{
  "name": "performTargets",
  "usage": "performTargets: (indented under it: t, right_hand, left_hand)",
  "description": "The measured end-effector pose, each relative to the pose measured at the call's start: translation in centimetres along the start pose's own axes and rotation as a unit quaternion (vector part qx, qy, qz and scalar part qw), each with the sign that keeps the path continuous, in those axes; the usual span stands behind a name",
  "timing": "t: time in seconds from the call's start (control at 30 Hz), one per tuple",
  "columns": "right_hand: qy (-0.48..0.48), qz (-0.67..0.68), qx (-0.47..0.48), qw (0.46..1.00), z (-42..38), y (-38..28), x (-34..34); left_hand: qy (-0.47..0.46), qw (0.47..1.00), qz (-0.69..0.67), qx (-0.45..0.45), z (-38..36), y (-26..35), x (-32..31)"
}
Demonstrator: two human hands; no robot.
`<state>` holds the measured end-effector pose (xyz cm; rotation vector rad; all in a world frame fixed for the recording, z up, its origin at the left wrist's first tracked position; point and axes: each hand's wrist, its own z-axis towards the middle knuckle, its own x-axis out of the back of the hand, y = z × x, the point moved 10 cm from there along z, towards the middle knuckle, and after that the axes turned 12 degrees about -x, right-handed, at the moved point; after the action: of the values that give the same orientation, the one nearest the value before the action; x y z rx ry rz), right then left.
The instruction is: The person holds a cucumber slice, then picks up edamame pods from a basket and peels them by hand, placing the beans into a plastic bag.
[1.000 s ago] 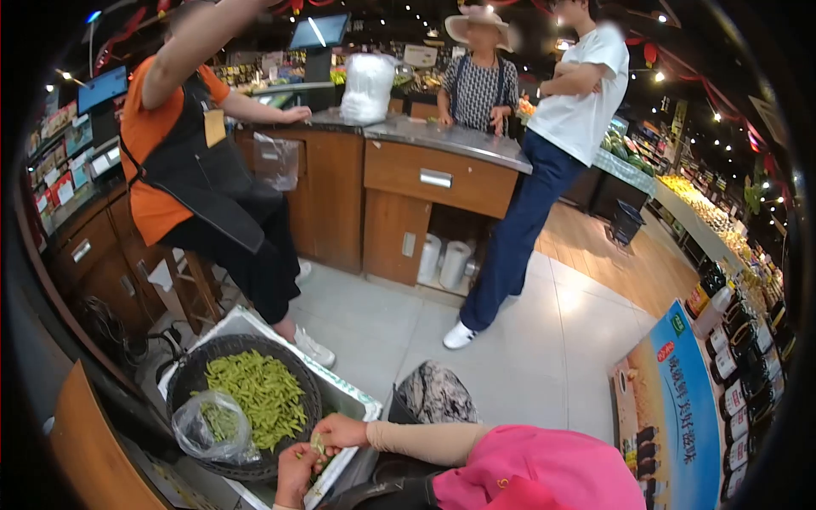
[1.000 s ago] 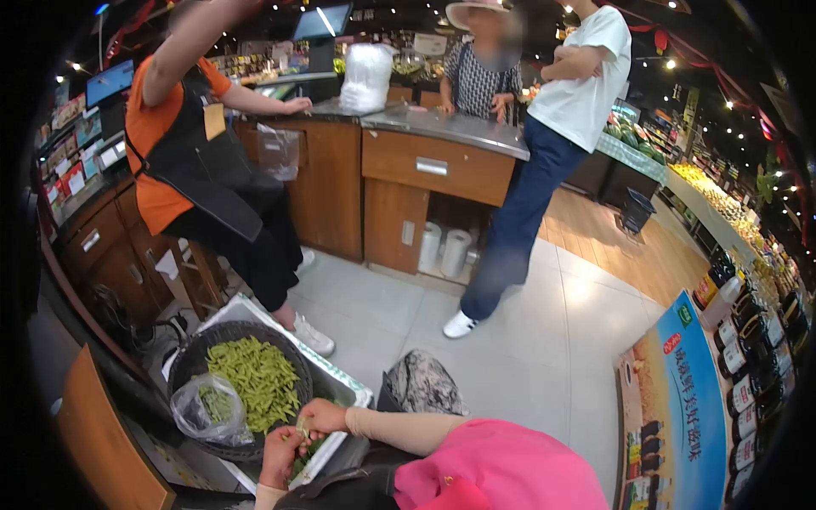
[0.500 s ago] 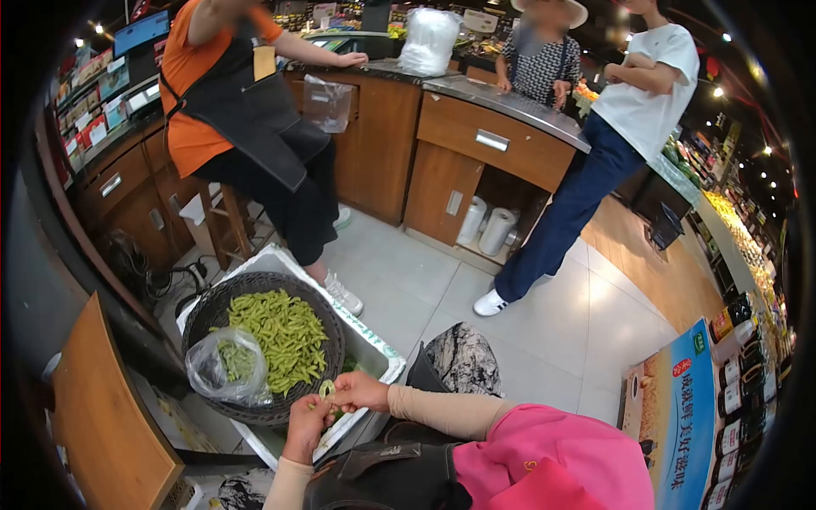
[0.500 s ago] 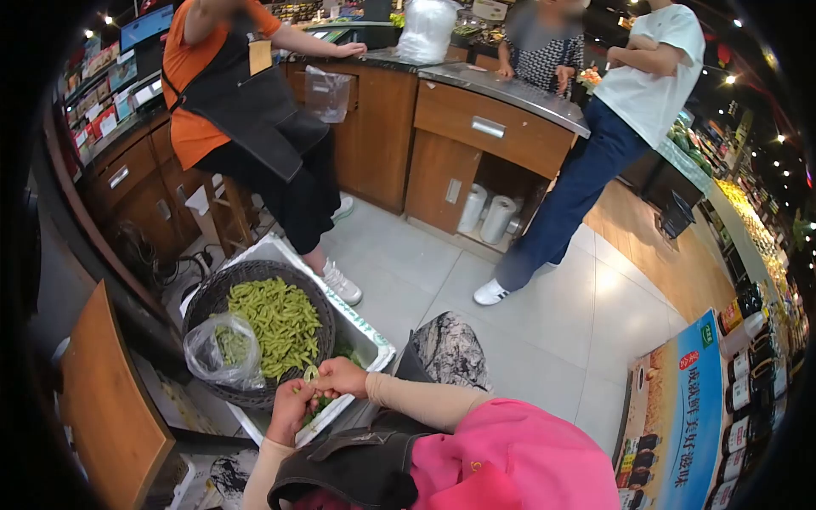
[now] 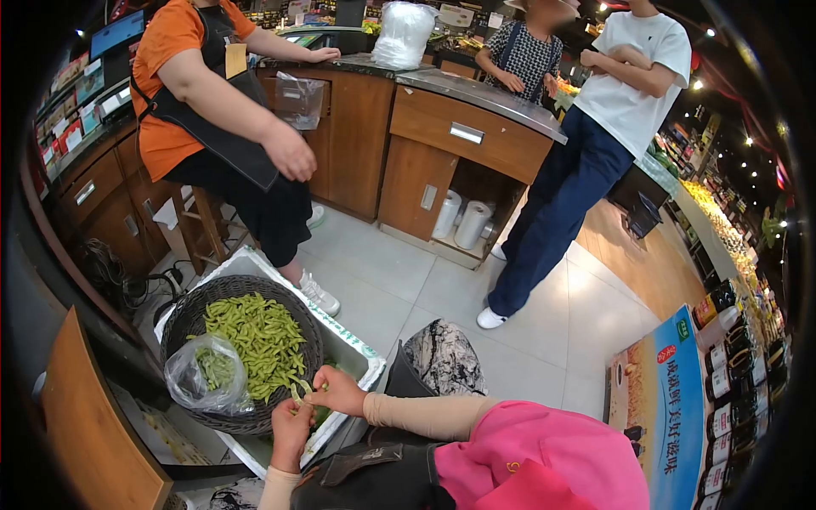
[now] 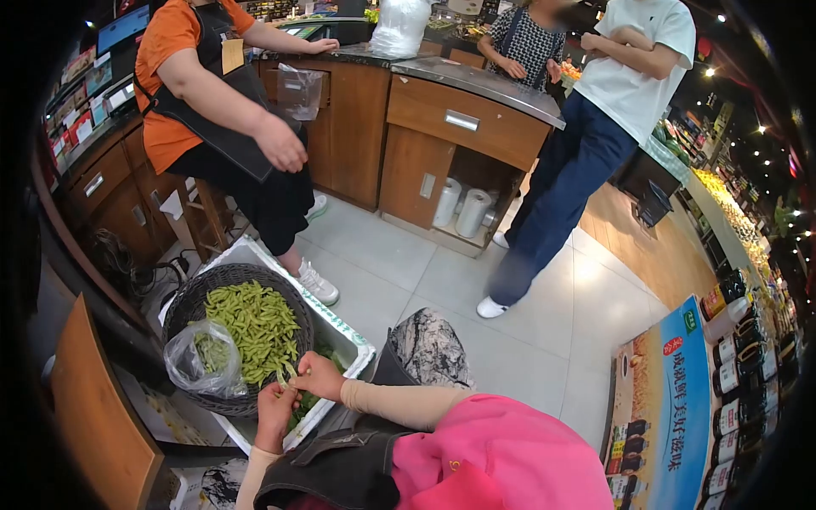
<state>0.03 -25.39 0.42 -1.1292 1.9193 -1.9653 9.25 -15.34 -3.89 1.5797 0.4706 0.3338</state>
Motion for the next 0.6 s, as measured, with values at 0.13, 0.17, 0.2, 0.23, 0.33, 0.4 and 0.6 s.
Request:
performTargets:
  t: [0.13,0.17,0.2,0.23,0.33,0.4,0.6]
  right_hand:
    - [-0.068,0.013,0.038,0.997,-0.2,0.5,-2.1]
    - [-0.067,0.001,0.036,0.997,-0.7,-0.3,-1.9]
    - [-0.067,-0.001,0.044,0.997,-0.7,-0.3,-2.0]
    - [-0.069,-0.003,0.052,0.996,-0.8,-0.1,-2.4]
    - [-0.096,0.014,0.038,0.995,-0.9,0.1,-2.6]
    - [-0.180,0.063,-0.071,0.979,-1.1,0.4,-3.1]
    - [-0.244,0.234,-0.196,0.920,0.5,6.0,-3.9]
  left_hand:
    - [0.022,0.999,0.013,0.029,-0.2,-0.6,0.2]
    - [0.025,0.999,0.015,0.023,0.0,-0.5,0.2]
    - [0.027,0.999,0.017,0.019,-0.1,-0.5,0.4]
    - [0.031,0.999,0.019,0.015,-0.2,-0.4,0.5]
    - [0.006,0.999,0.044,-0.010,-0.5,1.2,0.1]
    - [0.000,0.999,0.027,-0.022,-0.3,1.2,-0.1]
    - [-0.078,0.964,0.232,-0.100,-0.5,2.7,0.1]
